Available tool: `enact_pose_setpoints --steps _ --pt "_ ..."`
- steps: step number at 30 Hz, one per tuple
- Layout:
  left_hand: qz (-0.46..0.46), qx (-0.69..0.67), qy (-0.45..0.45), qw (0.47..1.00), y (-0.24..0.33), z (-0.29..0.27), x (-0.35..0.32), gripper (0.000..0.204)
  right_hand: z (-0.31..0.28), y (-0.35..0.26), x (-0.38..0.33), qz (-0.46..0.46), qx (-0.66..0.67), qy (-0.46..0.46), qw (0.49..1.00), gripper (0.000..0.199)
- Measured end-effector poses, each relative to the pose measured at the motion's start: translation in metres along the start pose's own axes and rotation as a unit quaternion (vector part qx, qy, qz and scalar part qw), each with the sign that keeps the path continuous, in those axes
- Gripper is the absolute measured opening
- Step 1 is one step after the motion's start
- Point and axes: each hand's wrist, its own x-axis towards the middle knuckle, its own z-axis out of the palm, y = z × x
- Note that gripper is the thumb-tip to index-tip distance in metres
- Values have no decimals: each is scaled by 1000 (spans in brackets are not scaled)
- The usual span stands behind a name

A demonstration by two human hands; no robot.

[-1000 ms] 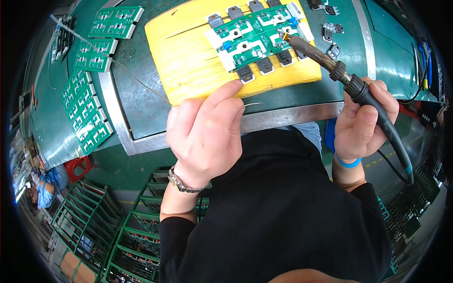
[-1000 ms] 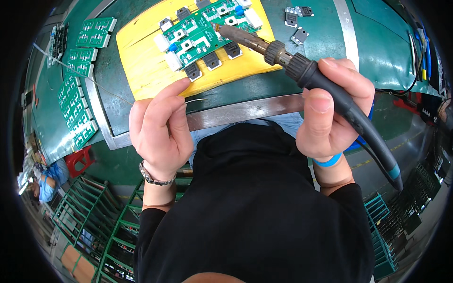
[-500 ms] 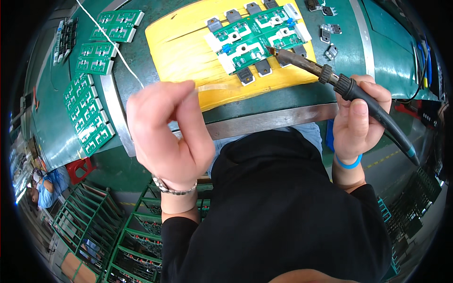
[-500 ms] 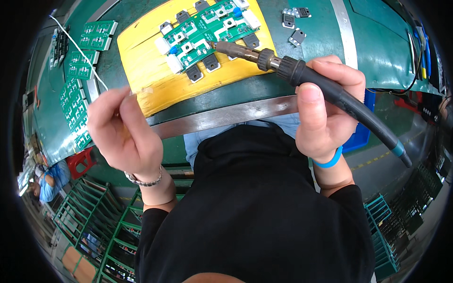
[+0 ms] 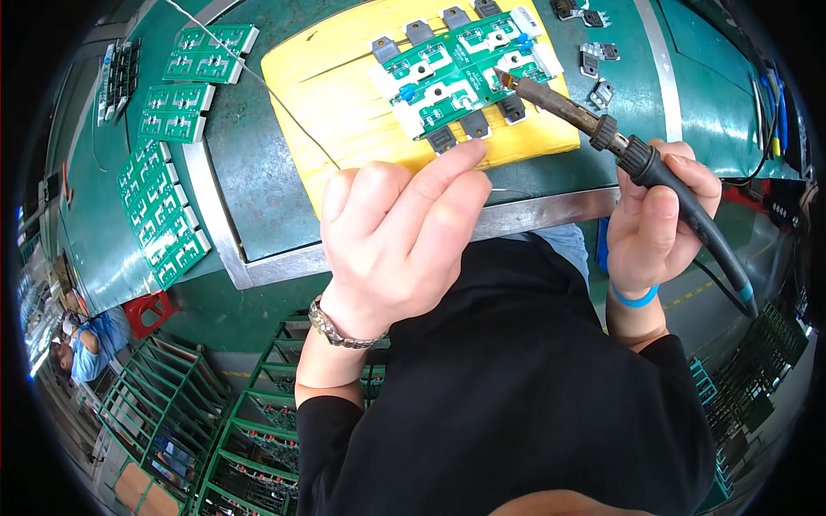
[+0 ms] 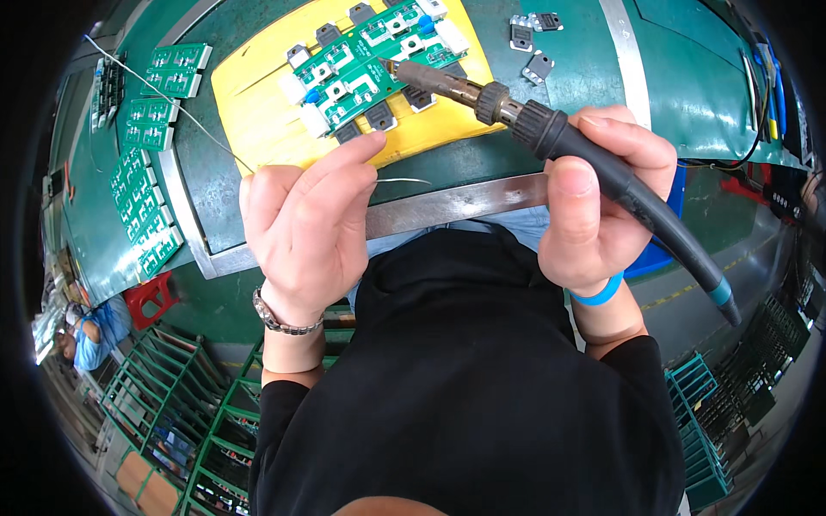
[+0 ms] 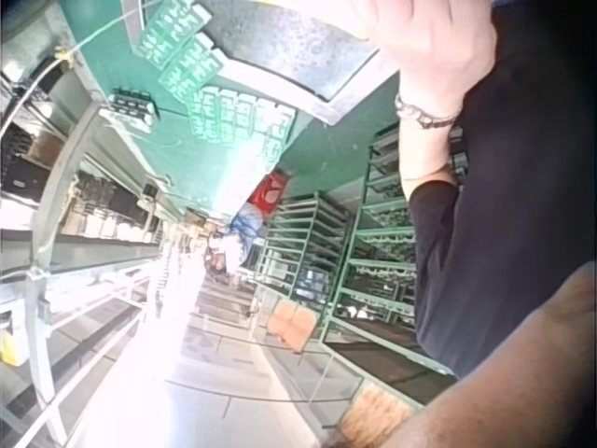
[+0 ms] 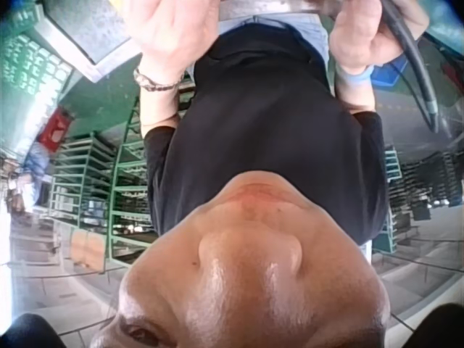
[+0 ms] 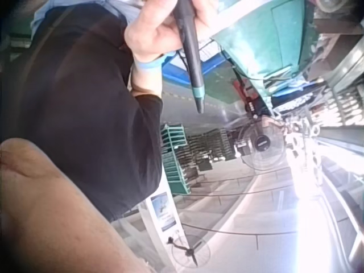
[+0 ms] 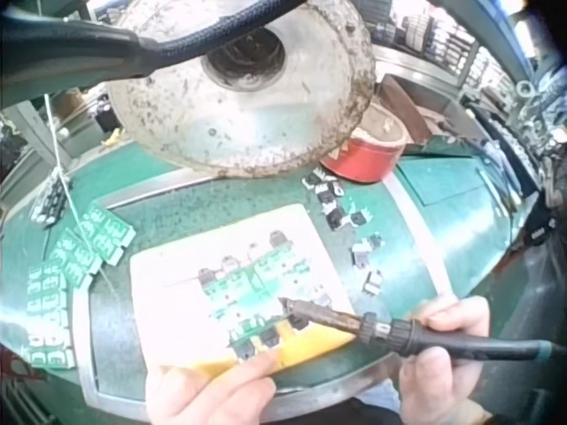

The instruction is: The person solders components onto a circuit board using a soldering iron and solder wire, then sets the board aside. Next, the person places a new circuit board onto a jig, inserts components into it by hand, and presses another board layer onto the assembly.

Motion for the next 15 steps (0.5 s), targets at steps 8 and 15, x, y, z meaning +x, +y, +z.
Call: enact_pose_setpoints --steps 8,15 --pt "22 45 41 998 -6 18 -3 16 -2 0 -1 6 4 6 1000 30" --pt "43 32 50 997 -6 9 -3 23 -3 7 -1 -23 -1 20 1000 31"
